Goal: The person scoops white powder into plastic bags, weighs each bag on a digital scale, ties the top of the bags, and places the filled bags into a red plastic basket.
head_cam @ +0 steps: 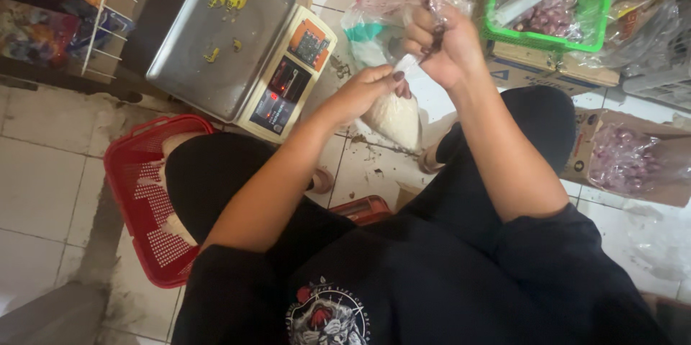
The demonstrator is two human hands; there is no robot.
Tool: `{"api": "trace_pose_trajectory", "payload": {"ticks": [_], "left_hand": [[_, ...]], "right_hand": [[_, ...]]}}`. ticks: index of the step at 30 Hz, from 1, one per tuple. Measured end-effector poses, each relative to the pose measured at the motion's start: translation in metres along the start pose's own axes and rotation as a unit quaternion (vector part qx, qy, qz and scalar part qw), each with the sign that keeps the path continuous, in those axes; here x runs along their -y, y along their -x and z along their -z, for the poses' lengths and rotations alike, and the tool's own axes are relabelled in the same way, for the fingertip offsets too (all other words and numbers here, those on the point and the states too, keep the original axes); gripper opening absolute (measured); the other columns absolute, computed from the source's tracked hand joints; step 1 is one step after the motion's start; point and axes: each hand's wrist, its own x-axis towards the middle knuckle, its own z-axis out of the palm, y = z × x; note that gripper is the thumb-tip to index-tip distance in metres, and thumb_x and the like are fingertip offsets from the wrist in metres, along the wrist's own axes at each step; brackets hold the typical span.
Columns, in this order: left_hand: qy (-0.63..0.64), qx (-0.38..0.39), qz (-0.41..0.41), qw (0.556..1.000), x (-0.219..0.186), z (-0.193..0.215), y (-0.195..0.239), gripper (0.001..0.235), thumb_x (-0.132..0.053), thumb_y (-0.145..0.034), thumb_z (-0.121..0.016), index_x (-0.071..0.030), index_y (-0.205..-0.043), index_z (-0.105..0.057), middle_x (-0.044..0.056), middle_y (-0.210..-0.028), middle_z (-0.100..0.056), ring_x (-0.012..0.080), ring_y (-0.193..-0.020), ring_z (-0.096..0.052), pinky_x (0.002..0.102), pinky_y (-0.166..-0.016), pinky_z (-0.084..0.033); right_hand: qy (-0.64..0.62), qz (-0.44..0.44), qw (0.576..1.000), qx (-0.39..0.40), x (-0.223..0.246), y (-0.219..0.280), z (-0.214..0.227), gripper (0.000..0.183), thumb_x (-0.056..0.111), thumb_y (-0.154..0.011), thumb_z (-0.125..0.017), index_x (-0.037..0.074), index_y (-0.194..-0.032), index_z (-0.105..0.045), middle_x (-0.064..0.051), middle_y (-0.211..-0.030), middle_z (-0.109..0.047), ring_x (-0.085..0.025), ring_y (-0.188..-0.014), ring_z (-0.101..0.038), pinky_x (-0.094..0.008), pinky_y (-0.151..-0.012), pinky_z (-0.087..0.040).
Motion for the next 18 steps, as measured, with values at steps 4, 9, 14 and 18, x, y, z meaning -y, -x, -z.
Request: {"api": "trace_pose_trajectory", "payload": {"ticks": [4,9,14,18], "left_hand": [[-0.052,-0.084,0.019,0.995,0.016,0.011,-0.007,0.029,-0.025,-0.104,-0.055,-0.005,-0.087,-0.066,0.005,-0.088,-0.07,0.0146,-0.082,-0.063,0.03,-0.08,-0.052],[0.032,-0.192,0.083,0.977,0.041,0.046,0.004,0.026,-0.018,-0.099,-0.057,-0.002,-0.083,-0.068,0.009,-0.082,-0.071,0.0185,-0.076,-0.064,0.033,-0.074,-0.052],[0.04,-0.168,0.047,0.984,0.061,0.068,0.006,0.023,-0.013,-0.097,-0.057,0.0,-0.08,-0.066,0.013,-0.08,-0.07,0.021,-0.076,-0.067,0.033,-0.077,-0.053],[0.043,-0.142,0.12,0.982,0.069,0.064,0.012,0.017,-0.013,-0.093,-0.059,-0.003,-0.08,-0.065,0.01,-0.077,-0.069,0.0212,-0.072,-0.065,0.036,-0.071,-0.052]], "right_hand": [[0.042,0.033,0.999,-0.008,0.008,-0.007,0.017,0.011,0.022,-0.113,-0.055,0.012,-0.113,-0.058,0.005,-0.072,-0.036,-0.01,-0.064,-0.034,-0.028,-0.065,-0.031],[0.421,0.323,0.843,-0.089,0.023,-0.002,0.006,0.021,0.005,-0.109,-0.063,0.008,-0.129,-0.059,-0.002,-0.095,-0.056,-0.015,-0.085,-0.056,-0.029,-0.077,-0.046],[0.812,0.329,0.455,0.162,-0.011,0.029,-0.036,0.055,0.002,-0.077,-0.071,0.014,-0.129,-0.061,-0.01,-0.118,-0.067,-0.037,-0.108,-0.059,-0.046,-0.106,-0.043],[0.886,0.288,0.324,0.164,-0.057,0.023,-0.048,0.053,0.007,-0.079,-0.072,0.011,-0.131,-0.066,-0.006,-0.107,-0.071,-0.027,-0.109,-0.067,-0.062,-0.111,-0.034]]}}
